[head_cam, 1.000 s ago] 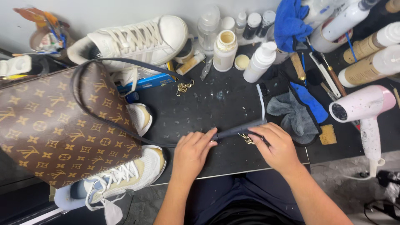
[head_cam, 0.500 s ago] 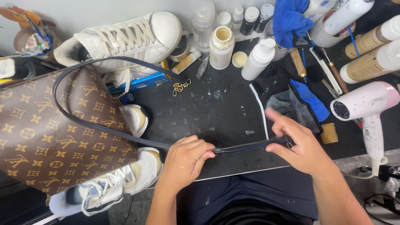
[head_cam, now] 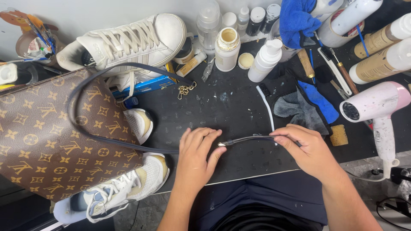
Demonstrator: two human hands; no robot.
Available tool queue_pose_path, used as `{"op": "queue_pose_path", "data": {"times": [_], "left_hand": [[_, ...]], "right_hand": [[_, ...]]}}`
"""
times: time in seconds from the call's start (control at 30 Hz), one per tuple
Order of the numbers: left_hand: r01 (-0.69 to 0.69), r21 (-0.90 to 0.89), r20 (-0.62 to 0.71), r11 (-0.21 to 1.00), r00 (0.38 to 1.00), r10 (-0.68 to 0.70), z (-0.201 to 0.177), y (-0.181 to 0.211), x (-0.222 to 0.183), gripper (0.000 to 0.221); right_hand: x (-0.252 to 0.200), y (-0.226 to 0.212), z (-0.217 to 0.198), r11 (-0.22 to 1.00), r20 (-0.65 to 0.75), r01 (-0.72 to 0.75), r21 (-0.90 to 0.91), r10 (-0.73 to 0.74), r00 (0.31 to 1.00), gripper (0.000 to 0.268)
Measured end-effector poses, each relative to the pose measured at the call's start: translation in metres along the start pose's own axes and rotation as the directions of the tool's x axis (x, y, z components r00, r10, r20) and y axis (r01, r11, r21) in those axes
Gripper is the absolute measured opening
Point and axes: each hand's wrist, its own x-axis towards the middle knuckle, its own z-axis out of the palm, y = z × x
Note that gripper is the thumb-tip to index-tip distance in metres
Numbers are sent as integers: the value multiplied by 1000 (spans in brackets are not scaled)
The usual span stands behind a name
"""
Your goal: The person cleans a black purse strap with a cloth and a white liquid, then applies the liquid to a small blue handbag and wipes it with a cotton swab and a cloth.
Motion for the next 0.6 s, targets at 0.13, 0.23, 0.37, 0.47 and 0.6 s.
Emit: {"op": "queue_pose_path", "data": {"times": [0.13,0.23,0.37,0.47,0.6], "left_hand": [[19,33,-28,999,999,-18,13,-11,-19,40],[8,40,-74,999,997,-5,21,-19,-30,36],[138,11,67,990,988,-139,26,-26,-39,21],[226,-102,105,969,971,-215,14,-25,-40,14],[65,-221,54,973,997,-54,-7,-4,-22,37]], "right_hand": [[-1,7,0,1000,-71,-15,-16,14,997,18],[-2,13,-2,998,-85,-59,-20,57,995,19],[-6,22,-10,977,-17,-211,-37,211,977,23],[-7,22,-25,998,96,-11,-57,17,995,44],[-2,2,-28,996,123,41,-77,-32,992,37]]}}
